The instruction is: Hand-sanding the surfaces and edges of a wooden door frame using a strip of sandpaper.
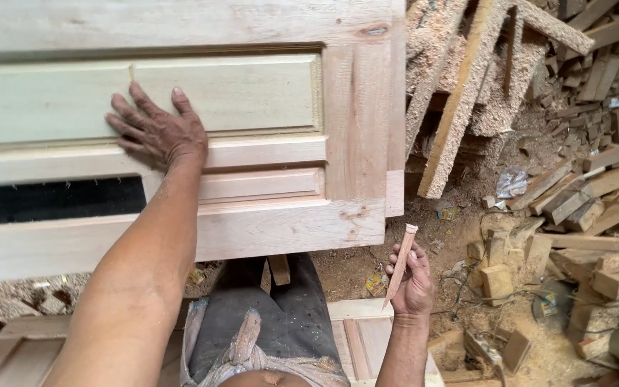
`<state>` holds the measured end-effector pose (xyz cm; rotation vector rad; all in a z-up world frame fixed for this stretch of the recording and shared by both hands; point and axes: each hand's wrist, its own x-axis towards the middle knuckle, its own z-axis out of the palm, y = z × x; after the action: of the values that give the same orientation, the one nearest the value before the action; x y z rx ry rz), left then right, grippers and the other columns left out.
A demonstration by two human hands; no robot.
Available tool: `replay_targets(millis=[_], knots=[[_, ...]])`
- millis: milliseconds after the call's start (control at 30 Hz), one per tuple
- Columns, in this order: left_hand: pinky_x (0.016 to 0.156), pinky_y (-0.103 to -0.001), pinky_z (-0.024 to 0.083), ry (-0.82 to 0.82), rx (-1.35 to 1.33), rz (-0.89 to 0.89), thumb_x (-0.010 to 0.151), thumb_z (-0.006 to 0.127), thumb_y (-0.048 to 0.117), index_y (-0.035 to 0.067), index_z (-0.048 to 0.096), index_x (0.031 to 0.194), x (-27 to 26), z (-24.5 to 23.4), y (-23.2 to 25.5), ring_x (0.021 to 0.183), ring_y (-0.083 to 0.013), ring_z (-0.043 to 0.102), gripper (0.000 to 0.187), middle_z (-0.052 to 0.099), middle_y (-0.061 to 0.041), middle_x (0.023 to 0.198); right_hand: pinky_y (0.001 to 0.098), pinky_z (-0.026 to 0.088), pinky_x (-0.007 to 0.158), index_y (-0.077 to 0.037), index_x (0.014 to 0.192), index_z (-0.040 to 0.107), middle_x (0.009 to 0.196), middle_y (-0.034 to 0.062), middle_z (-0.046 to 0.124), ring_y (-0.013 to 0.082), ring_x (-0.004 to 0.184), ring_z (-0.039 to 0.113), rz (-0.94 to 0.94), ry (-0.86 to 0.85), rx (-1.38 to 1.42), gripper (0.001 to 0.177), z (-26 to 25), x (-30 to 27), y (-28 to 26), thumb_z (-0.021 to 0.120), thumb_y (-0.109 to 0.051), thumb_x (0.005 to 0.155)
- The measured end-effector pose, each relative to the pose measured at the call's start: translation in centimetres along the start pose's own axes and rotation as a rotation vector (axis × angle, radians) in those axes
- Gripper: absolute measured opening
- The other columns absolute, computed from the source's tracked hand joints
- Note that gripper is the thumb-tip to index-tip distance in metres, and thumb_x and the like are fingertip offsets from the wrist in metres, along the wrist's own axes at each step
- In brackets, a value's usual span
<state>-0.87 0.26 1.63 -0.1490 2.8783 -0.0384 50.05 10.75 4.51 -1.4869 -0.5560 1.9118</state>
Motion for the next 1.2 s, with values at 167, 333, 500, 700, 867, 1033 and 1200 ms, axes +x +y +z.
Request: replay_targets(millis=[167,333,500,700,867,1033,1200], knots=[[0.12,-0.063,0.014,0.06,-0.111,0.05,0.113,0.049,0.059,0.022,0.024,0.154,-0.6,-0.1,0.1,0.149,-0.0433,0.009,0.061,0.014,-0.015,0.159,0.031,0.057,0.067,-0.014,0.122,0.065,0.109,0.0157,0.075,0.0239,0.089,0.072,0.001,-0.002,-0.036,0.021,0.9,0.2,0.6,0.058,-0.014,0.102],[0.12,-0.06,0.012,0.051,-0.081,0.045,0.112,0.043,0.061,0.023,0.022,0.153,-0.8,-0.4,0.3,0.149,-0.0411,0.01,0.06,0.014,-0.013,0.157,0.0291,0.055,0.061,-0.014,0.123,0.064,0.108,0.0169,0.075,0.0241,0.084,0.073,0.004,-0.007,-0.006,0.022,2.3,0.4,1.2,0.057,-0.015,0.102],[0.117,-0.06,0.015,0.084,-0.097,0.04,0.111,0.042,0.06,0.023,0.022,0.152,-0.9,-0.1,-0.1,0.148,-0.0419,0.012,0.059,0.017,-0.014,0.156,0.0294,0.056,0.061,-0.014,0.121,0.064,0.105,0.0184,0.076,0.0244,0.083,0.075,0.017,0.026,0.015,0.02,3.7,0.2,1.2,0.056,-0.014,0.103],[0.115,-0.056,0.018,0.108,-0.067,0.034,0.109,0.038,0.063,0.023,0.024,0.151,-0.6,0.5,0.2,0.147,-0.0386,0.012,0.059,0.018,-0.012,0.155,0.0285,0.056,0.06,-0.014,0.12,0.065,0.103,0.0175,0.076,0.023,0.082,0.075,0.025,0.067,0.02,0.018,4.4,0.6,1.3,0.057,-0.014,0.103],[0.114,-0.058,0.018,0.131,-0.075,0.045,0.108,0.041,0.061,0.021,0.027,0.151,-0.7,1.1,0.1,0.148,-0.04,0.013,0.061,0.02,-0.013,0.156,0.0288,0.057,0.06,-0.014,0.12,0.064,0.103,0.0175,0.076,0.0229,0.081,0.074,-0.008,0.092,-0.03,0.019,5.8,1.5,1.2,0.061,-0.016,0.102],[0.116,-0.06,0.016,0.149,-0.095,0.003,0.105,0.041,0.062,0.021,0.029,0.152,-0.2,1.5,0.0,0.149,-0.0422,0.014,0.063,0.021,-0.014,0.158,0.0292,0.056,0.06,-0.014,0.12,0.064,0.102,0.0158,0.075,0.0213,0.081,0.073,-0.025,0.046,-0.115,0.019,8.0,3.8,0.1,0.06,-0.017,0.102],[0.115,-0.063,0.016,0.19,-0.113,0.045,0.102,0.045,0.062,0.021,0.03,0.151,0.1,2.8,-0.4,0.149,-0.0429,0.014,0.066,0.022,-0.016,0.157,0.0299,0.058,0.063,-0.015,0.122,0.065,0.105,0.0158,0.074,0.0214,0.084,0.074,-0.058,-0.013,-0.172,0.02,10.7,7.3,-1.2,0.057,-0.015,0.104]])
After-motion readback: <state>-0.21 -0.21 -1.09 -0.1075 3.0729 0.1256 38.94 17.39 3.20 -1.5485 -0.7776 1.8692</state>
